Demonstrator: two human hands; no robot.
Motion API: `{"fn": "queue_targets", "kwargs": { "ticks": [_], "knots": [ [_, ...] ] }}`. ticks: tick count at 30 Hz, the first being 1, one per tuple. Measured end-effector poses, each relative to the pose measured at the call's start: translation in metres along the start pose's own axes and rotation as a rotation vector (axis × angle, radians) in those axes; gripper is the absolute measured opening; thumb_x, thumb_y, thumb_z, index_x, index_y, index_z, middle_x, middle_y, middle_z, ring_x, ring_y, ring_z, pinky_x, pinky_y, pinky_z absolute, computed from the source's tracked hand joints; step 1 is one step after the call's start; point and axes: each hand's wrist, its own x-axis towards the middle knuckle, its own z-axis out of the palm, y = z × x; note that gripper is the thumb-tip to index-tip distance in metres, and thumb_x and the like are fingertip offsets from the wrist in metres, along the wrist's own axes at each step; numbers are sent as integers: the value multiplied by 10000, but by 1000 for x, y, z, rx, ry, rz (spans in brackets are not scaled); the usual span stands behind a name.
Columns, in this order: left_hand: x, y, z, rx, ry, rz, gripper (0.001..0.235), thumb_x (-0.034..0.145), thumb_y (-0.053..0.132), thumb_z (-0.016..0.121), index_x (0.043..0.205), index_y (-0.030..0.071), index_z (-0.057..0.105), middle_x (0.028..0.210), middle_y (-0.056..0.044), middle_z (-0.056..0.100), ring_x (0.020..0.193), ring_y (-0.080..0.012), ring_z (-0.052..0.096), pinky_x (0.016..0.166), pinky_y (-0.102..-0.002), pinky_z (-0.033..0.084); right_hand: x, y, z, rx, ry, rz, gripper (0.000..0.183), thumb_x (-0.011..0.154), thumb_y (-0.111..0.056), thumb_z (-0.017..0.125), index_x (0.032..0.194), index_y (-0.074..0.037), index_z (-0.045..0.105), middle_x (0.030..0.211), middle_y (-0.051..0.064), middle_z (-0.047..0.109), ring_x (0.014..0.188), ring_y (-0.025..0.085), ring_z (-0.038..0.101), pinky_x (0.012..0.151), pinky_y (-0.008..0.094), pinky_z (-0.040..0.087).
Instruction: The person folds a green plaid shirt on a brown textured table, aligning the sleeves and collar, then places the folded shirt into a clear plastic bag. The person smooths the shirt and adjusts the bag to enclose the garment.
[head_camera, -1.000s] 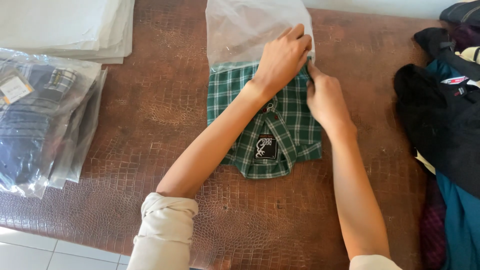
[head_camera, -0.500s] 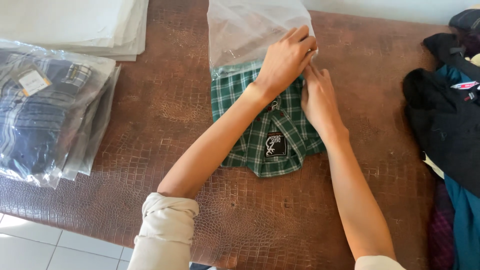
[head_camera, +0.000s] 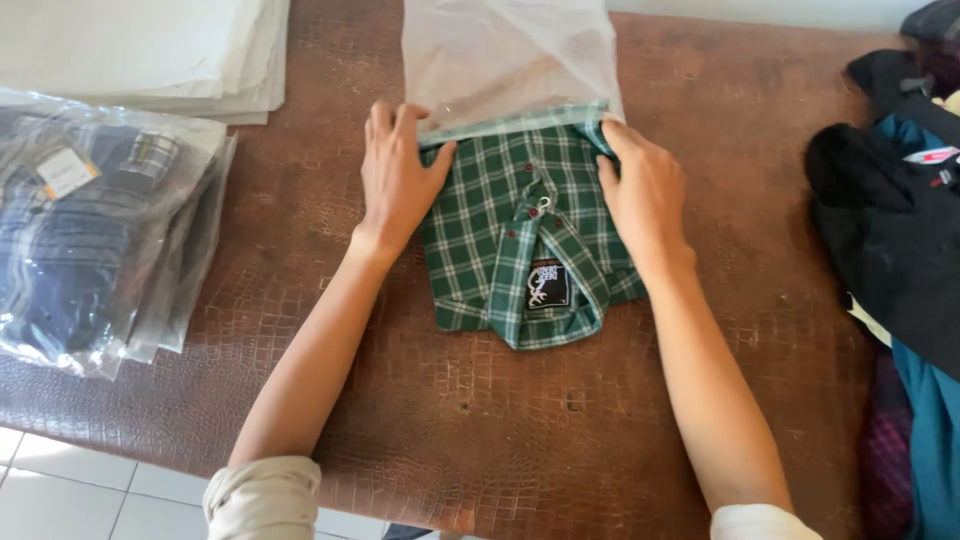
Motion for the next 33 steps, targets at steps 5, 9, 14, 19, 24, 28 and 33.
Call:
{"fn": "queue_targets", "kwargs": {
  "ticks": [5,9,14,19,24,28,33],
  "knots": [
    [-12,-18,-3,-212,-45,-184,478,926,234,811,1256,44,523,996,-162,592,865,-396,702,740,-540,580,-1,14,-13,82,-54,110,322,948,-181,776,1266,-225,770,1135,71,750,946,349,723,746,412,596],
    [-13,-22,1,-379,-18,-227,417,947,134,774,1282,28,548,879,-178,676,758,-322,749,637,-432,593,-8,43,-9,150,-44,237,286,1009,-331,826,1137,-78,787,944,145,747,799,290,754,658,365,598],
    [-12,-25,-5,-493,-45,-253,341,1012,104,721,1284,-1,543,934,-156,608,831,-293,736,662,-423,597,-10,43,6,186,-251,448,491,1000,-487,755,1081,-4,772,892,220,725,821,423,727,618,466,573],
    [-14,-22,6,-563,-28,-303,338,973,86,758,1262,64,584,949,-101,564,873,-270,724,699,-393,612,-7,18,0,344,-210,513,379,991,-450,763,1074,-82,729,891,155,700,901,363,714,688,477,548],
    [-17,-11,11,-912,11,-392,384,996,50,714,1322,94,517,970,-50,505,882,-124,648,777,-312,579,5,-14,-30,980,-165,824,390,901,-312,751,1237,-134,667,1049,35,687,987,183,706,867,366,600],
    [-15,-9,12,-953,-4,-505,478,993,122,751,1379,127,470,1024,-68,566,899,-130,675,739,-295,569,3,26,-5,1147,-121,914,429,862,-271,788,1265,-169,682,1030,44,737,938,175,768,840,352,646],
    [-14,6,3,-998,-74,-618,614,947,216,790,1426,129,416,1079,-92,660,932,-161,652,722,-251,535,-3,73,23,1131,-113,854,408,892,-265,797,1278,-190,684,1096,39,734,1003,162,758,848,365,663]
  ]
}}
